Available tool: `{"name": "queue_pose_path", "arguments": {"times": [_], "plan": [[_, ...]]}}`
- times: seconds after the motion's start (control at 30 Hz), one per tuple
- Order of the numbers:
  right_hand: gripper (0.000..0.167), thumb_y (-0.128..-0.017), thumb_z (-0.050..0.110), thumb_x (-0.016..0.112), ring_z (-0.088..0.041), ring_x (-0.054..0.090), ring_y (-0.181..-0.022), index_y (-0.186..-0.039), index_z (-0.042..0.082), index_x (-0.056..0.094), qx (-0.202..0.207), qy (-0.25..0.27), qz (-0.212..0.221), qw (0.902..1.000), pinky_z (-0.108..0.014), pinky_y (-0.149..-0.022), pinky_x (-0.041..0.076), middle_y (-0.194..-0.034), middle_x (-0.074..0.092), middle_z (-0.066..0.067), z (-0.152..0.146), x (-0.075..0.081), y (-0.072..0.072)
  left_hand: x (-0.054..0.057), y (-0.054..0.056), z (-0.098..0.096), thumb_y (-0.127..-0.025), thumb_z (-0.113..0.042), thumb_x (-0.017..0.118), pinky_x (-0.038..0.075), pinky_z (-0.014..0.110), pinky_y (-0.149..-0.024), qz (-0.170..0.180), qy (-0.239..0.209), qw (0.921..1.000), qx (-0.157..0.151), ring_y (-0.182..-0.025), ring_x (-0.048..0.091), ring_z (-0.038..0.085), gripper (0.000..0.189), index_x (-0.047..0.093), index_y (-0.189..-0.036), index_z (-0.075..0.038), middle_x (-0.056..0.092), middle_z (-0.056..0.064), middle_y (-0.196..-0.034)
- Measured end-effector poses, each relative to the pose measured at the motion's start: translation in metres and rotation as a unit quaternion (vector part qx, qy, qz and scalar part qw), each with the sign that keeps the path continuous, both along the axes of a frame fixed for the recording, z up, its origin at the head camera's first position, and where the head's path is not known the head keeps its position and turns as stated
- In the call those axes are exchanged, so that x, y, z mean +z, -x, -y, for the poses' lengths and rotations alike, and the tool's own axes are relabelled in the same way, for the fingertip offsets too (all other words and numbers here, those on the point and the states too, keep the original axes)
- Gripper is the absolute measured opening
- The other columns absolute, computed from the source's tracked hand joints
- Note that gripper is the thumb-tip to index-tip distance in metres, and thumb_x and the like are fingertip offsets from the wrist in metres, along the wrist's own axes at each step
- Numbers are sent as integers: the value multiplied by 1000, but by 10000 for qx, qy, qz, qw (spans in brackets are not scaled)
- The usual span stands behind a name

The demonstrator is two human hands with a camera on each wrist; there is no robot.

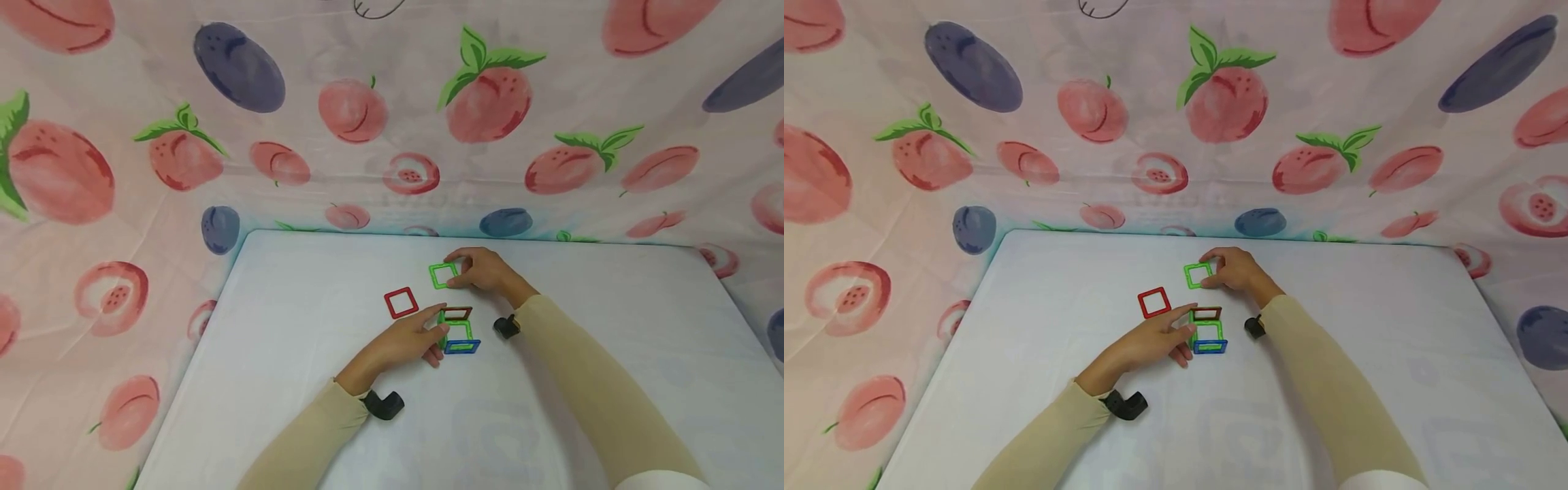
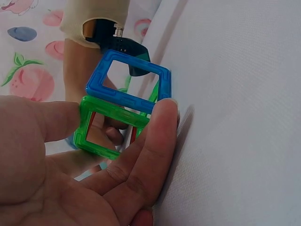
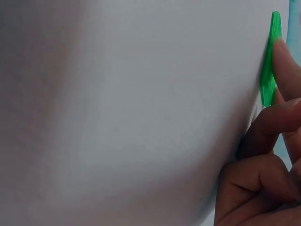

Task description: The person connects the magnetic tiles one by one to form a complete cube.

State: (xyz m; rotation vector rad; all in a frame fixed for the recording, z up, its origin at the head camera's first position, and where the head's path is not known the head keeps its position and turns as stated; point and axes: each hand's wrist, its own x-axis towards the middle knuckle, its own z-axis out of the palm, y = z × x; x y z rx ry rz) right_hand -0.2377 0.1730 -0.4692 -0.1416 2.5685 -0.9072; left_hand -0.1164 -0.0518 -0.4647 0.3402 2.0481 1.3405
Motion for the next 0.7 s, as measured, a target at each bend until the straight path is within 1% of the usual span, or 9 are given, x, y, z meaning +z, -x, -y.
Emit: {"name": "queue_pose_path", "arguments": {"times": [0.13,0.27,0.37,0.43,0.5,0.57,0.63,0.7], "plan": [[52,-80,34,89,-22,51,-77,-124,17,67,-39,-53,-32,10000,-31,-66,41,-86,55,-6,0,-1,-1,1,0,1,-106,-40,54,39,54,-113,20,-40,10000,-6,-72,75,20,59,35,-160,-26,75,7,-81],[50,-78,36,90,-21,50,-76,-116,12,67,47,-124,-122,9998,-32,-66,40,-82,54,-4,0,0,-3,2,0,1,-106,-41,54,39,54,-113,22,-24,10000,-48,-72,75,18,60,34,-161,-26,74,6,-81],[43,-78,37,89,-20,49,-76,-104,10,68,144,-142,-210,9996,-32,-66,38,-78,52,-3,-2,-1,-5,2,-1,1,-106,-41,54,40,54,-112,-9,-6,10000,-81,-71,74,18,60,33,-161,-26,74,6,-81],[39,-80,40,88,-20,49,-78,-96,11,68,160,-99,-207,9996,-32,-67,38,-78,53,-2,-5,-4,-6,1,-1,2,-106,-41,53,40,54,-112,-30,-7,10000,-91,-71,74,18,60,33,-161,-26,74,6,-81],[34,-83,42,85,-21,50,-82,-90,13,67,137,4,-121,9998,-32,-69,38,-79,53,-2,-8,-6,-8,1,-1,2,-106,-41,53,40,54,-112,-39,-6,10000,-91,-71,74,18,60,34,-161,-27,74,6,-81],[33,-87,45,80,-21,50,-84,-89,14,68,65,176,25,9998,-33,-71,39,-80,53,-2,-11,-9,-11,1,-1,2,-106,-41,54,39,54,-113,-25,-6,10000,-72,-72,75,19,60,34,-160,-26,74,6,-81],[36,-92,49,74,-21,50,-83,-91,14,70,-2,411,196,9990,-34,-72,40,-79,53,-1,-16,-10,-15,2,-1,3,-106,-41,54,38,55,-113,-26,18,10000,-71,-72,75,19,60,34,-160,-27,74,6,-81],[40,-96,53,67,-22,49,-78,-95,13,72,-145,735,393,9964,-35,-72,40,-74,51,-2,-21,-9,-20,2,-2,3,-106,-41,54,38,56,-114,-23,41,10000,-78,-72,75,19,60,34,-160,-26,74,6,-81]]}}
